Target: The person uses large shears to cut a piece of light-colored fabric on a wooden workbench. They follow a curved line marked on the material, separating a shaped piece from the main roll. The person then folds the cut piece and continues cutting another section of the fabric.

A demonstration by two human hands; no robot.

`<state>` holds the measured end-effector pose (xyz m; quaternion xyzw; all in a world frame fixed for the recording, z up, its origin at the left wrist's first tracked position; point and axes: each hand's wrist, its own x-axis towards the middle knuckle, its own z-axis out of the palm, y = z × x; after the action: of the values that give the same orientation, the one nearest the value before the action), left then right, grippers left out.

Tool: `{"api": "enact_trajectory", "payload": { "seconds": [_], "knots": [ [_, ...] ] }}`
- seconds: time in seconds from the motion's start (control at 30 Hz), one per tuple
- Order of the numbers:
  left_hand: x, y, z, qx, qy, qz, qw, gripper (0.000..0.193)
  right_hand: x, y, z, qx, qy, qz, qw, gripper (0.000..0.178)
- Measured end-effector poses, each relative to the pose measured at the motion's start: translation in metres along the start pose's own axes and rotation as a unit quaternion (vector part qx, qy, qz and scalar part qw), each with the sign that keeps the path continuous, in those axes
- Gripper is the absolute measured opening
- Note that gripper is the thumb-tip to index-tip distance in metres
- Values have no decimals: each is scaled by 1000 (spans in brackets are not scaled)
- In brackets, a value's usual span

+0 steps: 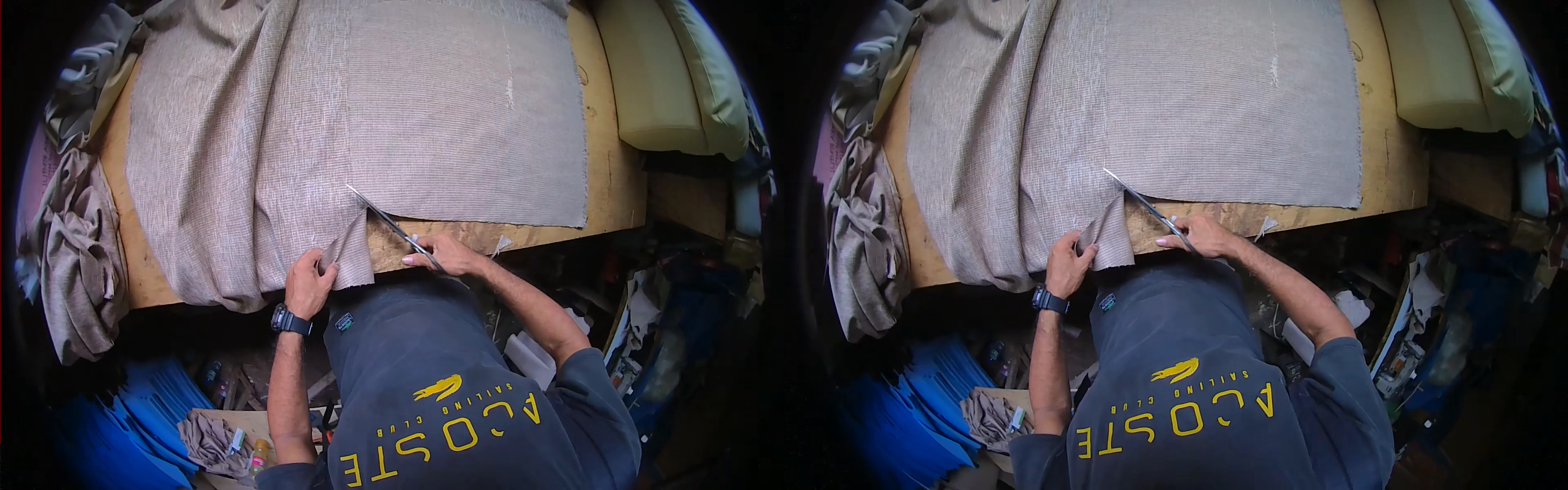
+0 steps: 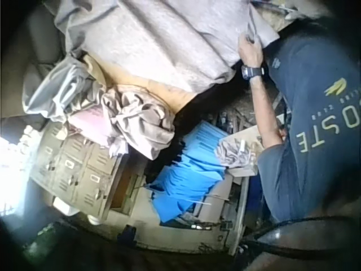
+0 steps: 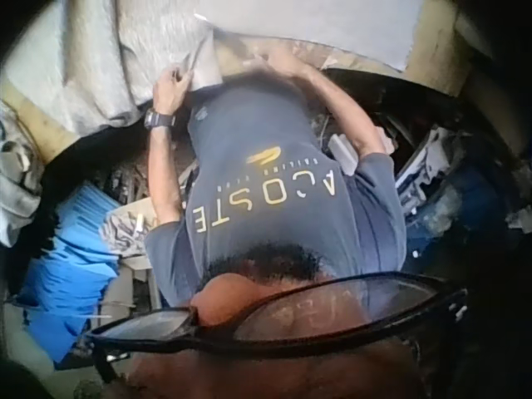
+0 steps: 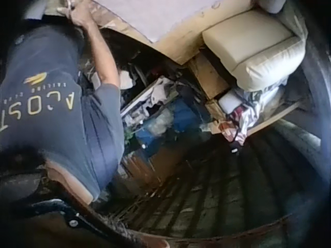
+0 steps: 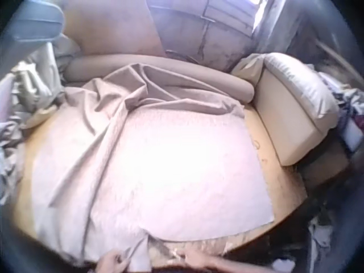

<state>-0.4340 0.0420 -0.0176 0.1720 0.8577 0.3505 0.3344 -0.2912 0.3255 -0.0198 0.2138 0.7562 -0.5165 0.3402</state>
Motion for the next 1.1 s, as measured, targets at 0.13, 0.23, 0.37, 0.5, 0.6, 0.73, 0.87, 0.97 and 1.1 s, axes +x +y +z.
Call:
{"api": "enact_trajectory", "payload": {
  "seconds": [0.13, 0.23, 0.37, 0.5, 0.6, 0.73, 0.87, 0.97, 1.1],
  "knots": [
    [5, -4, -7, 34, -30, -9, 999, 30, 1, -15, 7, -1, 31, -5, 1000, 68],
    [7, -7, -12, 15, -34, -7, 999, 31, 4, -5, 8, -47, 45, 2, 998, 67],
    [6, -27, -21, -17, -29, -7, 999, 29, 1, -3, 13, -18, 43, -6, 999, 64],
    [5, -38, -25, -10, -39, -1, 999, 26, 4, -15, 27, 87, 17, 28, 996, 61],
    [4, -29, -31, -13, -50, -8, 999, 28, 15, -23, 42, 103, 37, 25, 994, 60],
    [4, -24, -34, -15, -53, -12, 998, 29, 21, -34, 63, 114, 84, 23, 990, 62],
    [5, -24, -38, -30, -75, -40, 996, 28, 18, -47, 77, 116, 119, 36, 985, 64],
    [5, -28, -42, -20, -72, -29, 997, 28, 18, -48, 84, 150, 105, 57, 981, 62],
    [2, -39, -47, -18, -60, -25, 998, 28, 19, -52, 92, 192, 109, 52, 974, 58]
  ]
}}
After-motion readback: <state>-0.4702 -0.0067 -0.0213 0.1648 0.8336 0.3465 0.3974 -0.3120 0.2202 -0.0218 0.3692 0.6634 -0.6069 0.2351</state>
